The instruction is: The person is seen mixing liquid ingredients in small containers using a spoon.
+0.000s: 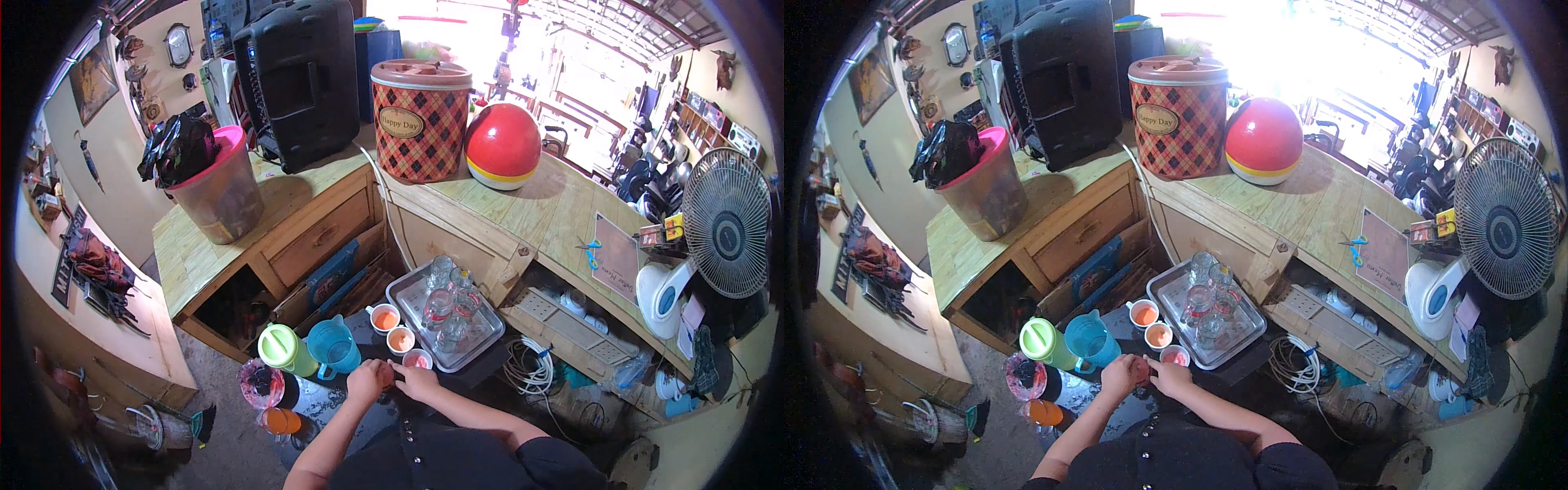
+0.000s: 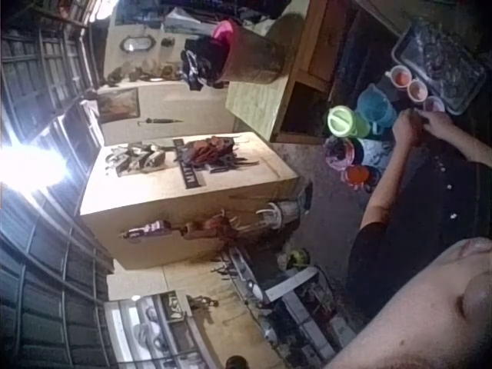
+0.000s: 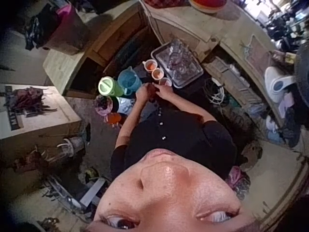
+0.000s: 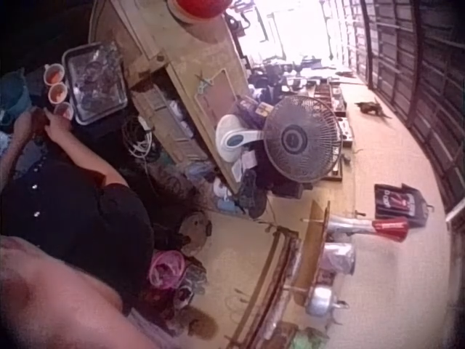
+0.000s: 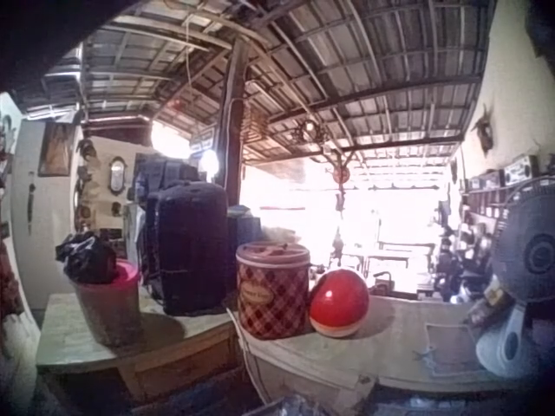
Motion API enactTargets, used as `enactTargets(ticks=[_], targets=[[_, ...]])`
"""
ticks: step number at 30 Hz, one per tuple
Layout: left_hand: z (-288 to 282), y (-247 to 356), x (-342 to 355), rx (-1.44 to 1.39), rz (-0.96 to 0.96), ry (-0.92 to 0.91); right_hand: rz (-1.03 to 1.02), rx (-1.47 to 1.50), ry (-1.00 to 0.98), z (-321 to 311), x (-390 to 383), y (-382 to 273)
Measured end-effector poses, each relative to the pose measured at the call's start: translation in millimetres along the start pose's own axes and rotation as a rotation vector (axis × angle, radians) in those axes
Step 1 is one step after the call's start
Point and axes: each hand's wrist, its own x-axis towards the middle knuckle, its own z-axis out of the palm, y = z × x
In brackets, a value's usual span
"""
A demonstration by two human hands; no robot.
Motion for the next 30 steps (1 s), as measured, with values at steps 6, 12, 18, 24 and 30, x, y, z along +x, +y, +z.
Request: enactTargets(ticks=[6, 12, 18, 24, 30], targets=[[-7, 2, 0, 0.278, 0.018, -0.012, -0.002, -0.003, 0.004, -2, -2, -1], [2, 7, 5, -0.002, -0.027, 0.056, -0.003, -0.018, 0.031, 12, 5, 8], [-5, 5, 5, 0.204, -0.083, -0.04, 0.01, -0.001, 0.007, -2, -2, -3], [-9, 9, 12, -0.005, -0.036, 0.057, 0.01, -0.004, 0.022, 10, 4, 7], [-7, 4, 8, 0.012, -0.015, -0.057, 0.007, -0.001, 0.036, 10, 3, 5]])
